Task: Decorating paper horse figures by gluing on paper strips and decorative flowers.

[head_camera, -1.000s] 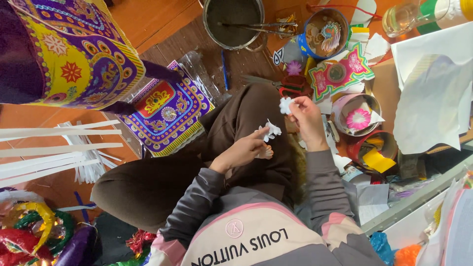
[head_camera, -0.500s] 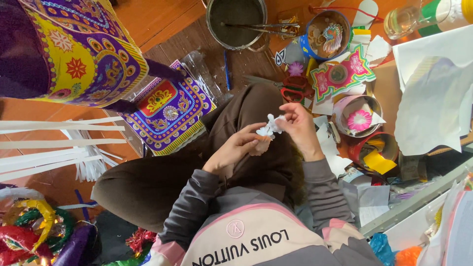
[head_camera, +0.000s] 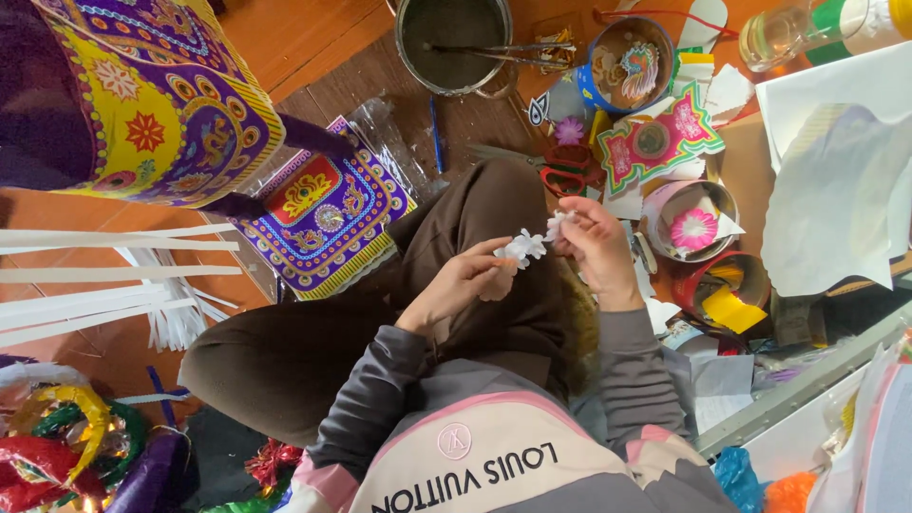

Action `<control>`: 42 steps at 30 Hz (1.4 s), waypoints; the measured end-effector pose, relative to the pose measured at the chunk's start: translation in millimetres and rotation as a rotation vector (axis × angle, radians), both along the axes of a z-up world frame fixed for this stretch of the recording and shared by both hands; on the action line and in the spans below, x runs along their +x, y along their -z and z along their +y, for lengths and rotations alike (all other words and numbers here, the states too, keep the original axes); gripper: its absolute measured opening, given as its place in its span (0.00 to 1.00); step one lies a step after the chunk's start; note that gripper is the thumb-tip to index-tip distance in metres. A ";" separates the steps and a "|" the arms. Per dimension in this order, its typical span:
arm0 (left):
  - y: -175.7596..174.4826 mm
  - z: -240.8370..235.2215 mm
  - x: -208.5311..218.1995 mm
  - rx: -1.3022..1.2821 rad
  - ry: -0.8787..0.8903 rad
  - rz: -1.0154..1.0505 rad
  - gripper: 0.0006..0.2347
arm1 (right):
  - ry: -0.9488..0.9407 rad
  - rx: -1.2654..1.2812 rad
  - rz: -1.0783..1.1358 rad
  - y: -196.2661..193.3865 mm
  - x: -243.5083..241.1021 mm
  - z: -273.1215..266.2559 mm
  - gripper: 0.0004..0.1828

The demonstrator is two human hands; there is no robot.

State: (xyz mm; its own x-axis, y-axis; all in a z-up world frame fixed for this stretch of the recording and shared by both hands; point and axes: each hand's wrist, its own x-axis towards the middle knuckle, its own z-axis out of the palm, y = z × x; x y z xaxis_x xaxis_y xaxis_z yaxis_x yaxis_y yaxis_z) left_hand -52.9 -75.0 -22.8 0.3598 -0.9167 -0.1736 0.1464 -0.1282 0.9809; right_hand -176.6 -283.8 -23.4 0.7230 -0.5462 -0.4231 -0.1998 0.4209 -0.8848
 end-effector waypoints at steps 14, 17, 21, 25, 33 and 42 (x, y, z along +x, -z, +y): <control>23.4 46.8 11.1 0.179 -0.196 0.339 0.13 | -0.212 -0.085 0.109 -9.1 11.9 21.8 0.17; -45.9 21.8 9.4 -0.013 -0.572 0.696 0.10 | -0.212 -0.218 0.100 -21.7 17.5 23.0 0.10; -4.7 32.1 3.9 -0.054 -0.619 0.733 0.08 | -0.194 -0.336 0.043 -60.1 26.3 35.5 0.08; -13.5 25.0 1.8 -0.110 -0.635 0.762 0.08 | -0.265 -0.448 -0.066 -84.5 31.6 59.3 0.17; -41.1 20.5 -5.9 -0.093 -0.648 0.803 0.07 | -0.300 -1.076 -0.324 -74.4 59.0 94.5 0.24; -112.8 17.4 6.0 -0.052 -0.643 0.816 0.06 | -0.276 -0.910 -0.220 -66.1 56.9 93.6 0.33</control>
